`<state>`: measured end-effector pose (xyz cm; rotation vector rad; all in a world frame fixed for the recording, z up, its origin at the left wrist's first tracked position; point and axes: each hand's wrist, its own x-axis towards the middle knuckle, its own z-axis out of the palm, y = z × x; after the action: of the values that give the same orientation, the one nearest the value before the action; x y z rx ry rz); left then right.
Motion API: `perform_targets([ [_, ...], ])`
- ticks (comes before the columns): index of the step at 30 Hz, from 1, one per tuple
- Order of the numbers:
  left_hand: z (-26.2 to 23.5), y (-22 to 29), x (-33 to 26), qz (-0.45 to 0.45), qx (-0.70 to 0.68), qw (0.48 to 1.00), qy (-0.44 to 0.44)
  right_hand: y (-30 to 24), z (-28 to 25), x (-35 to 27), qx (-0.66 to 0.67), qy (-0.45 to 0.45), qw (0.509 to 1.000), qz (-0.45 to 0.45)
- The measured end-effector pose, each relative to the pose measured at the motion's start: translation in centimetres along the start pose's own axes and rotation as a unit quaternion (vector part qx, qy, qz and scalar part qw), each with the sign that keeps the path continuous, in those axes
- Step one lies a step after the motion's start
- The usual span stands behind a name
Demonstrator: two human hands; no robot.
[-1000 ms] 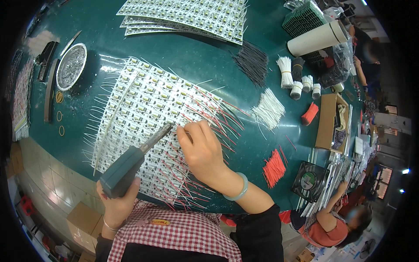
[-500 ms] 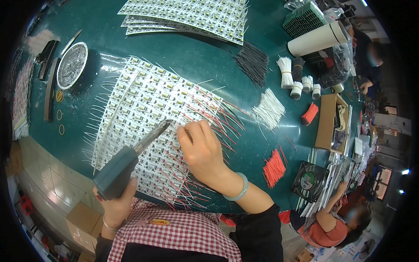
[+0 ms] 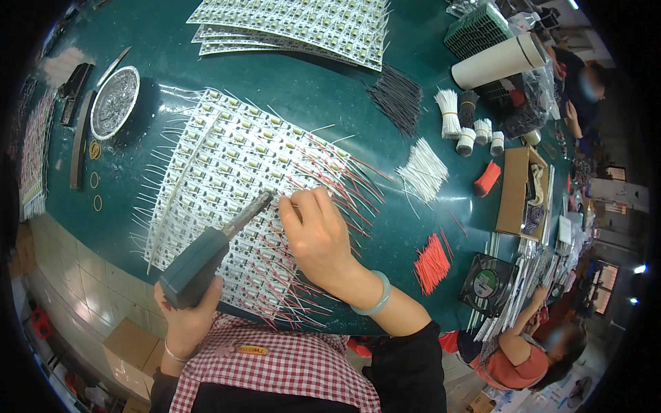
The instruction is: The person uses a soldering iron to attach red and white wires to a grid of LED modules on a green workbench. They pick up individual wires, position them on the module, and apply heat to secure them. The person occasionally uses a wooden stick to adjust the wires or components on the board.
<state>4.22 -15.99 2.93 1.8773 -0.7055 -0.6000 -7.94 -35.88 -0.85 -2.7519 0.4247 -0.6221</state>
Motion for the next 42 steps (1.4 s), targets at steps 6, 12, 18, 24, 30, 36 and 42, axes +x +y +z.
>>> perform_targets([
  [6,-0.5,0.1,0.0,0.012,0.031,0.999,0.003,-0.1,0.1,0.1,-0.004,-0.002,1.0,-0.002],
  [12,-4.8,-2.5,-1.0,0.022,0.125,0.976,0.175,0.3,-0.2,-0.2,-0.008,-0.002,1.0,0.007],
  [18,-12.9,-0.8,5.1,0.117,0.156,0.868,0.457,-0.3,0.1,0.3,0.006,0.002,1.0,-0.009],
  [24,-9.6,-3.5,4.6,0.017,-0.072,0.941,0.331,0.1,-0.1,-0.1,0.002,0.004,1.0,0.001],
  [30,-5.5,-1.5,-0.5,-0.057,-0.106,0.972,0.202,-0.3,-1.9,-0.9,-0.004,-0.004,1.0,0.027],
  [36,-3.8,-2.3,-3.3,-0.128,-0.073,0.983,0.104,-1.5,-2.5,-1.3,0.024,0.033,0.999,0.01],
  [42,-2.1,-0.9,-2.3,-0.036,-0.024,0.999,0.019,-1.4,-0.2,-1.4,0.025,0.006,1.0,0.011],
])
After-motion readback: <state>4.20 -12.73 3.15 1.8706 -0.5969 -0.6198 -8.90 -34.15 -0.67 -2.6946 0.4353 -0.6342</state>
